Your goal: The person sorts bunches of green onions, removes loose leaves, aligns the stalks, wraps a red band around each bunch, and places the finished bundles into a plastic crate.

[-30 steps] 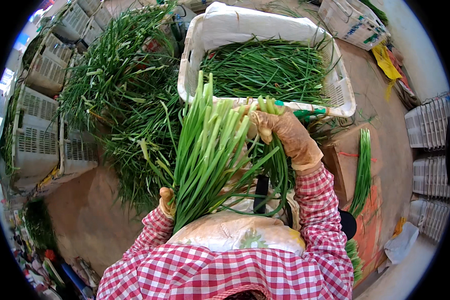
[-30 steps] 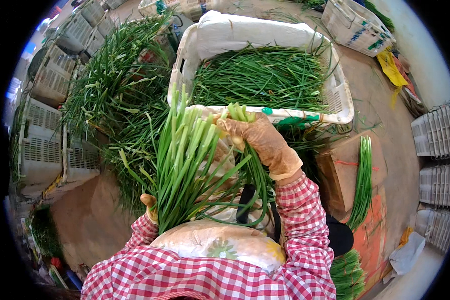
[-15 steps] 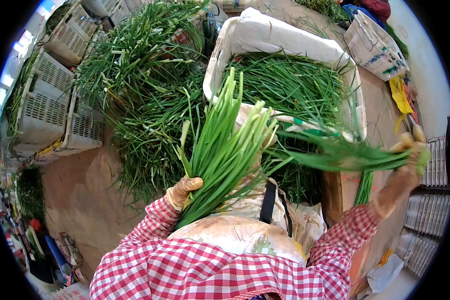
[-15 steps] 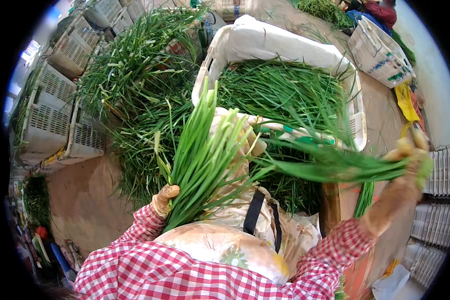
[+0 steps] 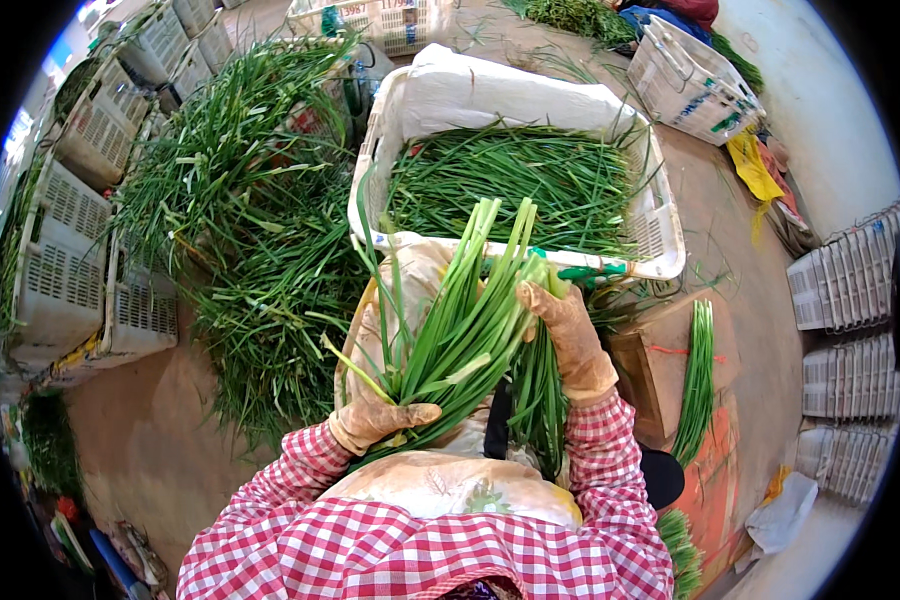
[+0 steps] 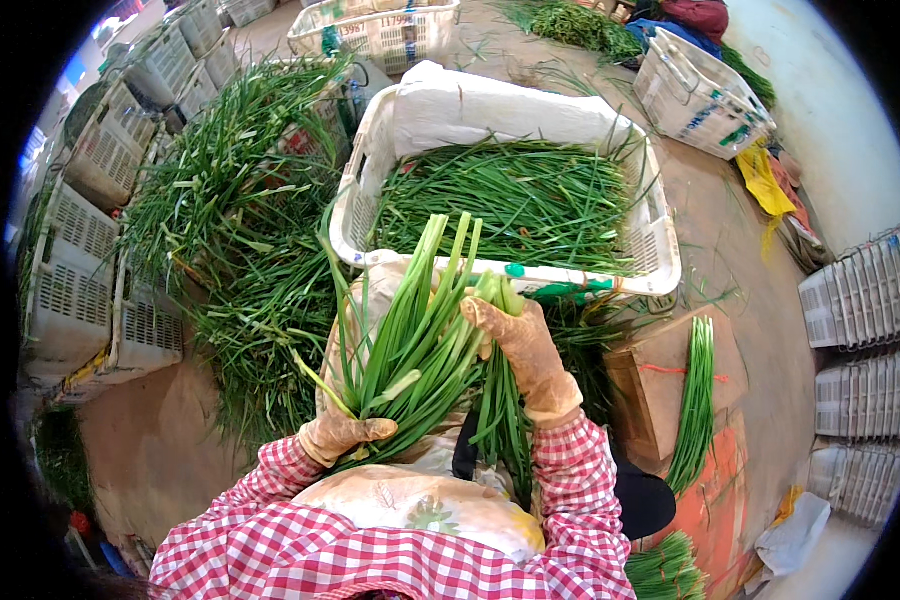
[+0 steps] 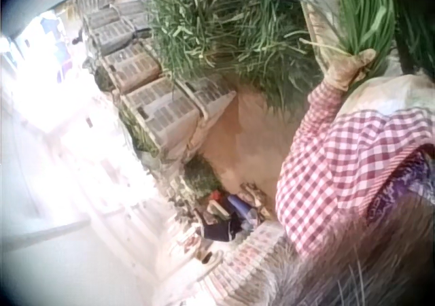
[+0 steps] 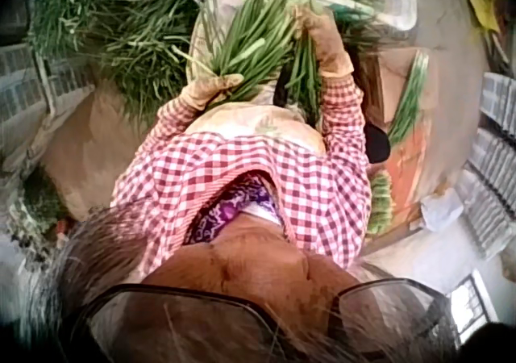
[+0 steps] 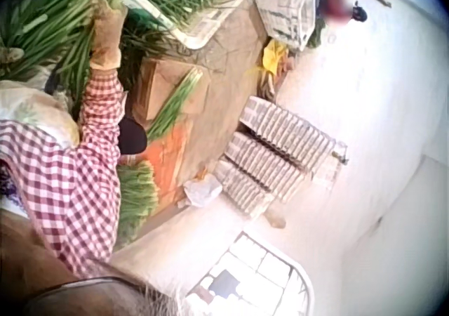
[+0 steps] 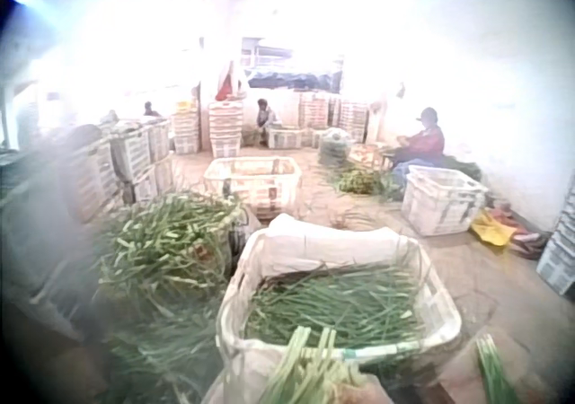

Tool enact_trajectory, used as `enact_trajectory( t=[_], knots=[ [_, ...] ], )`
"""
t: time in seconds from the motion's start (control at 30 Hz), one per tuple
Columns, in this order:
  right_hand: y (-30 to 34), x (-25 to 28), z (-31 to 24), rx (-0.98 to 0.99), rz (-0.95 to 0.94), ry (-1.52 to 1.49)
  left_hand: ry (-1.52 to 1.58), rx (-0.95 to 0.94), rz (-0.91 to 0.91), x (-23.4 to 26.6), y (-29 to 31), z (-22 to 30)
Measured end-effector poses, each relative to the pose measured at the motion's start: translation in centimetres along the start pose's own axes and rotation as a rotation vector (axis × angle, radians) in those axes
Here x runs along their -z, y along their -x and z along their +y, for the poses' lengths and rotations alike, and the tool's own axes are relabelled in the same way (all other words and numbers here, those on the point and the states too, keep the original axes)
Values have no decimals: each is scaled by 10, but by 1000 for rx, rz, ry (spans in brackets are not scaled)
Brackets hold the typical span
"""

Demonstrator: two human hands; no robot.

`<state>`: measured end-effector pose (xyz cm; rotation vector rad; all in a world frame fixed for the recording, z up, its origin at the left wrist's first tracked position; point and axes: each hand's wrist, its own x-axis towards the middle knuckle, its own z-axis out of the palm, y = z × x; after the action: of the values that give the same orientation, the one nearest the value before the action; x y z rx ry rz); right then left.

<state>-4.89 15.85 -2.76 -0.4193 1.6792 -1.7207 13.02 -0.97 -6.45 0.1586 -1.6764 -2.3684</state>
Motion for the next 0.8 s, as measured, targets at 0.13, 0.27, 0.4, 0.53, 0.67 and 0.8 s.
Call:
enact_trajectory(
  t=[0.13,0.27,0.4,0.53,0.67,0.8],
  knots=[
    [20,-2,11,329,173,-67,2,-86,-46,1,-6,-6],
    [36,12,-6,229,224,-532,-101,-110,41,-2,-7,-9],
    [21,41,2,264,133,-790,-153,-40,-17,-12,-5,-6],
    [24,49,31,153,103,-1051,-528,-155,-95,-19,-11,0],
    [25,44,21,205,-19,-1042,-104,-45,-4,-36,-7,-14],
    [21,36,12,338,-121,-943,-610,-210,-164,-16,1,-27]
  ],
)
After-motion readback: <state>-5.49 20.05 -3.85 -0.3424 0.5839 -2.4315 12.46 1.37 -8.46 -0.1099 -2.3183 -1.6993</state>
